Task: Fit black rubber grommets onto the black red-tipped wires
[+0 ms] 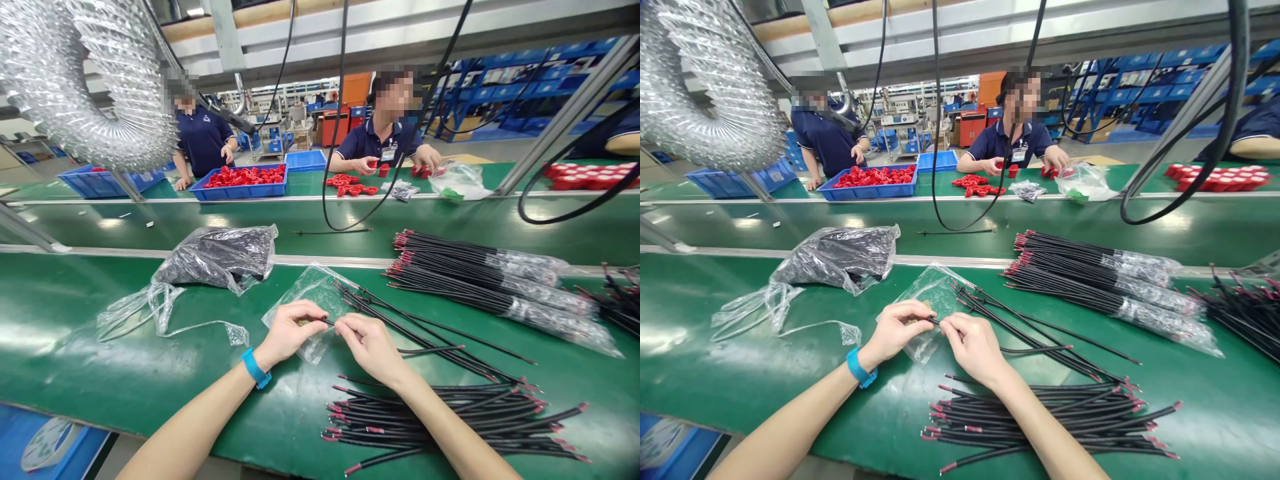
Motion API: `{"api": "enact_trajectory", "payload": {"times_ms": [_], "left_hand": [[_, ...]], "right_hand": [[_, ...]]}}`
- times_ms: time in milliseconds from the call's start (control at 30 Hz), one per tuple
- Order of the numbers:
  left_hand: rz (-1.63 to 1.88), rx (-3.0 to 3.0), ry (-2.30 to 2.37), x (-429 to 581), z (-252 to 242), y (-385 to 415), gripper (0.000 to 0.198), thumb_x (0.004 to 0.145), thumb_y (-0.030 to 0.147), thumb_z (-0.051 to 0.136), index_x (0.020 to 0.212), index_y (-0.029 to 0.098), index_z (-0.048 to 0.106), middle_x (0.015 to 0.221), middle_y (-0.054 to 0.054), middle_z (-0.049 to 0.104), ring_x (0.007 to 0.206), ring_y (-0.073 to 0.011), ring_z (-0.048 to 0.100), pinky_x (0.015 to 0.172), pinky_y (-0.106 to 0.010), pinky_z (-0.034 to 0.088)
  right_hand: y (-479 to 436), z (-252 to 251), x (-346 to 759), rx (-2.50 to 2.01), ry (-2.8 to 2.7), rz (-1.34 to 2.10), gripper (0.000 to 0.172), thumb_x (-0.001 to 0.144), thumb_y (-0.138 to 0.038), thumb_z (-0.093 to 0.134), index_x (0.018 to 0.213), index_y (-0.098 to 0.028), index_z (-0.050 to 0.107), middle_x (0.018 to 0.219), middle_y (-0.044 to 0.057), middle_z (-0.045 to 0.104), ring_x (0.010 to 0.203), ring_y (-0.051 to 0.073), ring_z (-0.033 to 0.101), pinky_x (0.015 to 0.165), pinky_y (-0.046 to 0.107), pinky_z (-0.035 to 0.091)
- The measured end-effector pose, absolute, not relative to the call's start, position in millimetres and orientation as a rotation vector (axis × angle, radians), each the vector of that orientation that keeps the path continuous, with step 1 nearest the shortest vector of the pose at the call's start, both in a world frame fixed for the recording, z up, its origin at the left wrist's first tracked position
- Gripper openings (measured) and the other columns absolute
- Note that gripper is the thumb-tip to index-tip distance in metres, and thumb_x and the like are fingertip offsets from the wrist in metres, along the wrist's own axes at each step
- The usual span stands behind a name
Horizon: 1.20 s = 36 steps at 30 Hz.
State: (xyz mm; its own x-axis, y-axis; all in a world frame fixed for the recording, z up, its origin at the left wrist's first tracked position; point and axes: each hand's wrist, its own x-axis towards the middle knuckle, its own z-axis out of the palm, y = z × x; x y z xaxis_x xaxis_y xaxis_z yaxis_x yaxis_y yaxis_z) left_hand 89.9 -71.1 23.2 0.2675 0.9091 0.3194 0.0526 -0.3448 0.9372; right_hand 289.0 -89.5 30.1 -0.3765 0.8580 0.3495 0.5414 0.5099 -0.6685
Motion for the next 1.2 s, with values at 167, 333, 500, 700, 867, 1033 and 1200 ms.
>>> {"api": "enact_trajectory", "payload": {"times_ms": [167, 333, 500, 700, 867, 1033, 1200], "left_hand": [[1.14, 1.721, 0.868, 90.9, 25.2, -72.9, 0.016, 0.079, 0.031, 0.074, 0.086, 0.017, 0.076, 0.086, -0.009, 0.071, 0.08, -0.0188, 0.064, 0.074, -0.03, 0.052], [1.142, 1.766, 0.841, 92.5, 23.4, -74.4, 0.014, 0.08, 0.027, 0.073, 0.088, 0.016, 0.075, 0.085, -0.008, 0.071, 0.081, -0.0177, 0.064, 0.077, -0.029, 0.052], [1.153, 1.688, 0.824, 90.3, 24.6, -72.3, 0.019, 0.078, 0.028, 0.075, 0.093, 0.016, 0.075, 0.095, -0.01, 0.071, 0.091, -0.02, 0.066, 0.084, -0.031, 0.053], [1.017, 1.309, 0.872, 88.1, 20.4, -68.4, 0.037, 0.074, 0.037, 0.078, 0.1, 0.012, 0.071, 0.093, -0.01, 0.071, 0.081, -0.0195, 0.068, 0.079, -0.032, 0.056], [1.047, 1.472, 0.849, 88.8, 21.3, -68.4, 0.031, 0.072, 0.033, 0.08, 0.095, 0.013, 0.074, 0.094, -0.01, 0.07, 0.084, -0.0184, 0.065, 0.079, -0.029, 0.053], [1.14, 1.745, 0.804, 89.0, 23.1, -70.1, 0.019, 0.078, 0.027, 0.076, 0.093, 0.016, 0.076, 0.087, -0.008, 0.069, 0.081, -0.0164, 0.063, 0.076, -0.028, 0.05], [1.169, 1.861, 0.771, 89.3, 24.1, -72.3, 0.019, 0.08, 0.025, 0.074, 0.097, 0.017, 0.075, 0.087, -0.007, 0.07, 0.081, -0.0157, 0.063, 0.077, -0.027, 0.05]], "right_hand": [[-89.0, 28.3, 289.6, -1.107, -2.09, 0.641, 0.035, 0.1, -0.03, 0.043, 0.071, -0.018, 0.06, 0.064, -0.001, 0.051, 0.057, 0.012, 0.045, 0.058, 0.024, 0.033], [-88.4, 24.2, 289.0, -1.075, -2.14, 0.556, 0.035, 0.1, -0.029, 0.043, 0.072, -0.018, 0.06, 0.063, -0.001, 0.048, 0.057, 0.012, 0.044, 0.056, 0.025, 0.032], [-89.4, 24.5, 286.1, -1.036, -2.142, 0.312, 0.028, 0.1, -0.025, 0.044, 0.085, -0.017, 0.066, 0.068, 0.002, 0.053, 0.06, 0.013, 0.048, 0.058, 0.025, 0.035], [-89.0, 21.2, 283.8, -0.955, -2.169, -0.042, 0.02, 0.098, -0.019, 0.047, 0.098, -0.015, 0.066, 0.075, 0.005, 0.06, 0.067, 0.015, 0.051, 0.064, 0.027, 0.039], [-89.4, 20.4, 284.1, -0.978, -2.186, -0.007, 0.025, 0.1, -0.02, 0.043, 0.091, -0.015, 0.066, 0.069, 0.003, 0.054, 0.061, 0.014, 0.047, 0.059, 0.026, 0.035], [-90.4, 29.1, 284.8, -1.047, -2.186, 0.293, 0.037, 0.101, -0.024, 0.041, 0.069, -0.017, 0.058, 0.061, 0.0, 0.047, 0.056, 0.012, 0.044, 0.055, 0.026, 0.032], [-89.1, 31.8, 284.7, -1.099, -2.206, 0.366, 0.035, 0.101, -0.026, 0.043, 0.071, -0.018, 0.06, 0.063, -0.001, 0.052, 0.056, 0.011, 0.048, 0.056, 0.025, 0.034]]}}
